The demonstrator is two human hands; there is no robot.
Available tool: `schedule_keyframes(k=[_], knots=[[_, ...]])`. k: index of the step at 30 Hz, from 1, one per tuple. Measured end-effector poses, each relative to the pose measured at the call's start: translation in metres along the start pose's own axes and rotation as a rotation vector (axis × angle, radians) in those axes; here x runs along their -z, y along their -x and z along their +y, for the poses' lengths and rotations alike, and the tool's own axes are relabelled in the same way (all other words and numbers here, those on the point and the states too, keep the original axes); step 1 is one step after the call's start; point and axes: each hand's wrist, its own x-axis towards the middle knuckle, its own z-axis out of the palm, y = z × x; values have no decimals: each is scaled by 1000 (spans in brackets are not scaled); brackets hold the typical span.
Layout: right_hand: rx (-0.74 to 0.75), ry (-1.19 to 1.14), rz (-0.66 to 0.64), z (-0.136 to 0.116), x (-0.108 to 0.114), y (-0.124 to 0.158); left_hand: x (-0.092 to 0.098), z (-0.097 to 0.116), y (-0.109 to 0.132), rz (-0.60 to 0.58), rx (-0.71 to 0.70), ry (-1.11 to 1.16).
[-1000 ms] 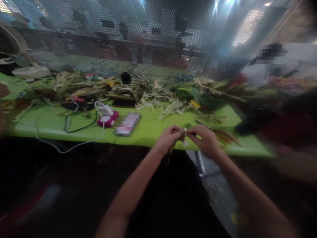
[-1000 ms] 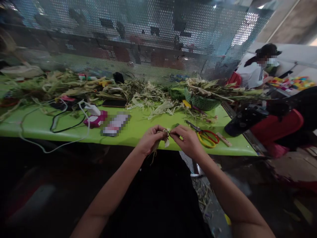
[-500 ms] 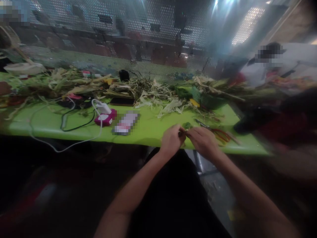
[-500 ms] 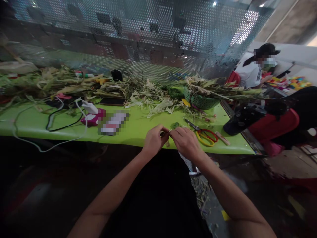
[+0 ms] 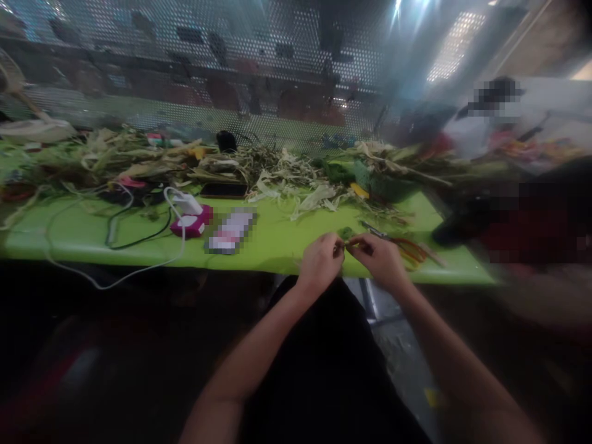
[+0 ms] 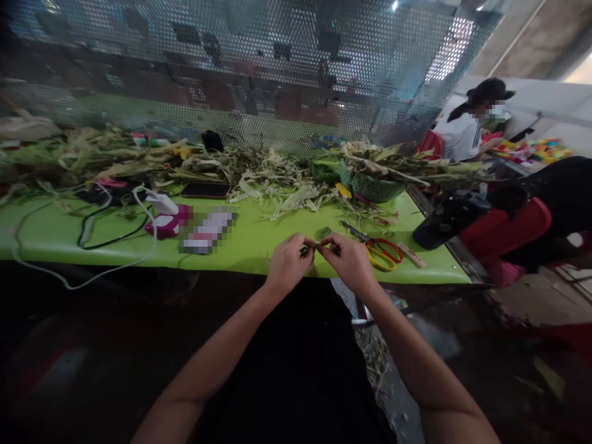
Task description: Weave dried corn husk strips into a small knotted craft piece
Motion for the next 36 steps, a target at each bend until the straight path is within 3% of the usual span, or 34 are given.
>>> schedule_keyframes(k=[4,10,13,16,21,24,29,33,36], knots=[[7,-127,17,3,-2,-2,3,-2,-2,-40,86,209],[-133,-451,-119,10,-1,-8,10,-8,-8,-299,351,801],[-97,-391,-82,9,-1,-7,9,-9,-9,-288,419,905],[50,-163,6,3,0,-1,5,-10,-10,-203,463,946],[335,190,41,-7,2,9,0,-7,-13,-117,489,929],[470,345,46,-9,1,10,0,-4,-13,-113,469,759],[559,444,-36,-9,9,3,6,2,-7,-108,200,268],[496,227,-132,-3,22,-12,12,2,-4,-227,40,170],[242,-112,-255,3,25,-22,16,-2,-4,-381,111,448]])
